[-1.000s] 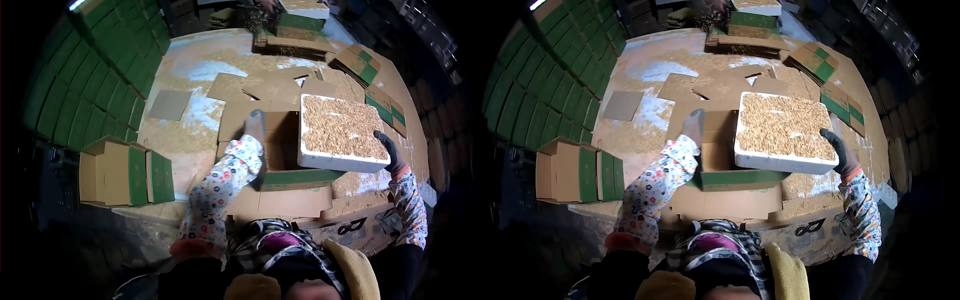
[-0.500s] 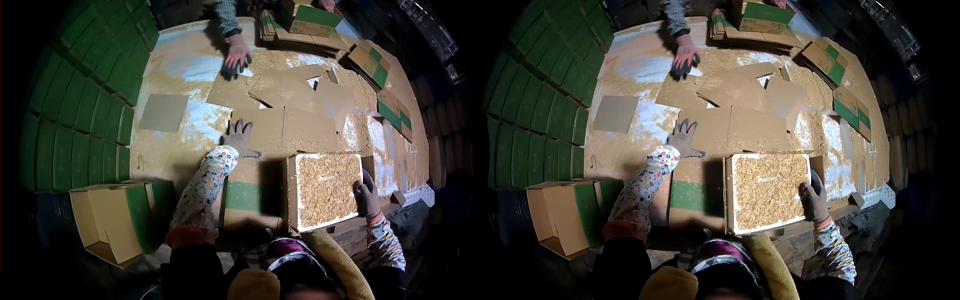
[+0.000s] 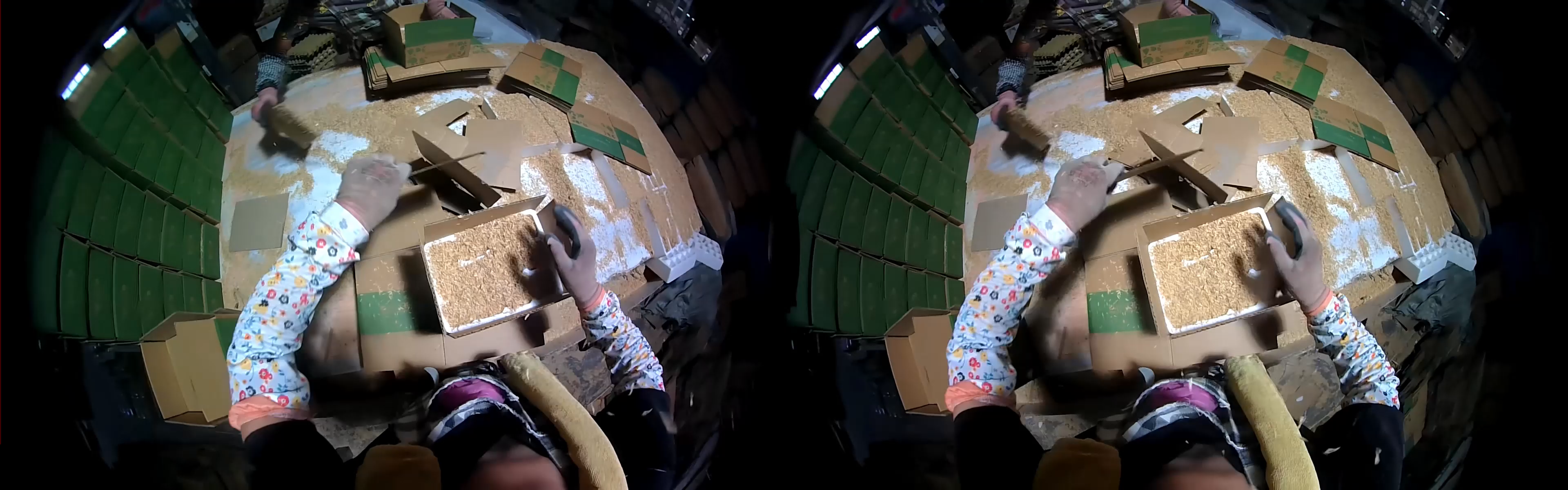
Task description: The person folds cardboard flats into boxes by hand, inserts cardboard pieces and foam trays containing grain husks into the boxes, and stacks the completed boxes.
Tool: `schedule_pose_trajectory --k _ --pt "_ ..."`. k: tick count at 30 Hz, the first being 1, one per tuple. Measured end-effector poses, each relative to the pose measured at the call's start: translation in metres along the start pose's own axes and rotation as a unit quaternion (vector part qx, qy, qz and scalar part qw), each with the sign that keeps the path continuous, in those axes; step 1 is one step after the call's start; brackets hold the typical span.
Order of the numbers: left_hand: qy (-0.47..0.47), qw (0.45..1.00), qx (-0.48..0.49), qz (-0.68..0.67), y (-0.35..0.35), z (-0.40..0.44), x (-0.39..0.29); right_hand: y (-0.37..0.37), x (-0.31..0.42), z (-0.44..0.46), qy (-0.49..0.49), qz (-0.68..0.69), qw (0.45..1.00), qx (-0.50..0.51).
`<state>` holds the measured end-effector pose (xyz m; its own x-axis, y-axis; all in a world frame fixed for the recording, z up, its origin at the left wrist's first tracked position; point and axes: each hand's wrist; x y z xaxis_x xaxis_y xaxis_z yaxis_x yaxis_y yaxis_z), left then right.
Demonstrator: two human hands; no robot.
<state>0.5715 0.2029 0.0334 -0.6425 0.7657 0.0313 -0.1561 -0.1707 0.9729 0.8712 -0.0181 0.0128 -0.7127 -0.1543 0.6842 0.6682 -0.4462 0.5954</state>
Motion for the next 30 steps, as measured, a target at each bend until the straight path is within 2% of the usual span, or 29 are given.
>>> schedule_pose_trajectory --k 1,3,4,5,6,7,8,9,10,11,13,14,17,18,21,22,23,25,26,27,28,29,30 --pt "-0.051 0.99 -0.073 0.112 0.014 -0.003 -0.025 0.006 0.021 0.009 0.009 0.047 0.998 -0.05" --pt "-0.136 0.988 -0.018 0.076 0.056 -0.027 -0.11 0.027 0.055 0.019 0.097 0.0 0.987 -0.129" --pt "-0.157 0.988 0.003 0.005 0.022 -0.044 -0.139 0.029 0.065 0.02 0.138 -0.009 0.983 -0.122" --pt "-0.179 0.983 0.007 0.035 -0.052 -0.069 -0.156 0.028 0.072 0.02 0.18 -0.017 0.977 -0.117" --pt "-0.202 0.977 0.009 0.065 -0.125 -0.094 -0.174 0.021 0.07 0.016 0.167 -0.062 0.984 -0.023" --pt "-0.189 0.979 0.049 0.049 -0.135 -0.097 -0.178 0.009 0.058 0.011 0.151 -0.092 0.979 0.103" --pt "-0.175 0.98 0.089 0.034 -0.144 -0.1 -0.183 -0.009 0.028 -0.004 0.087 -0.093 0.959 0.254" --pt "-0.114 0.969 0.183 -0.124 -0.073 -0.08 -0.189 -0.026 -0.009 -0.022 0.161 -0.244 0.899 0.325" --pt "-0.045 0.921 0.272 -0.274 -0.027 -0.066 -0.191 -0.019 0.003 -0.024 0.119 -0.242 0.894 0.357" --pt "-0.042 0.946 0.215 -0.239 -0.014 -0.065 -0.192 -0.01 0.02 -0.017 0.083 -0.241 0.885 0.389" --pt "-0.03 0.98 0.096 -0.171 -0.003 -0.064 -0.197 0.002 0.033 -0.01 0.033 -0.187 0.929 0.318" --pt "0.056 0.988 0.049 -0.135 -0.006 -0.061 -0.202 0.001 0.035 -0.013 0.0 -0.15 0.947 0.283" --pt "0.054 0.954 0.247 -0.162 -0.039 -0.058 -0.22 -0.02 0.005 -0.006 0.038 -0.313 0.828 0.463" --pt "0.035 0.928 0.321 -0.188 -0.044 -0.047 -0.214 -0.018 0.001 0.001 0.057 -0.314 0.788 0.526" --pt "0.073 0.939 0.27 -0.199 -0.034 -0.036 -0.201 0.002 0.006 0.025 -0.049 -0.158 0.849 0.502" --pt "0.073 0.941 0.3 -0.141 -0.035 -0.034 -0.2 -0.004 -0.005 0.023 -0.012 -0.207 0.843 0.497" --pt "0.073 0.932 0.318 -0.158 -0.04 -0.034 -0.199 -0.025 -0.034 0.024 0.056 -0.27 0.79 0.548" --pt "0.066 0.921 0.335 -0.189 -0.05 -0.011 -0.185 -0.026 -0.028 0.056 -0.021 -0.167 0.789 0.591" --pt "0.05 0.879 0.347 -0.323 -0.044 -0.001 -0.167 -0.018 -0.037 0.068 -0.037 -0.044 0.835 0.547" --pt "0.074 0.939 0.179 -0.285 -0.032 -0.01 -0.165 -0.007 -0.047 0.078 -0.054 0.081 0.866 0.491" --pt "0.094 0.968 -0.001 -0.231 -0.022 -0.018 -0.16 0.011 -0.054 0.081 0.012 0.082 0.927 0.365" --pt "0.133 0.95 -0.149 -0.241 -0.028 -0.034 -0.146 0.031 -0.063 0.078 0.074 0.086 0.966 0.233" --pt "0.187 0.941 -0.208 -0.189 -0.025 -0.051 -0.127 0.052 -0.077 0.072 -0.039 0.21 0.95 0.228"
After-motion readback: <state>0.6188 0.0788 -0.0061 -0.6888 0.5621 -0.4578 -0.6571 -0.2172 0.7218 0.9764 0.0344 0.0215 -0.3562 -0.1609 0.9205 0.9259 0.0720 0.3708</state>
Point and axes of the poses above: each hand's wrist, its own z-axis towards the middle knuckle, its own y-axis out of the back of the hand, x = y × z, and after that the axes turned 1 degree about -z, right-handed
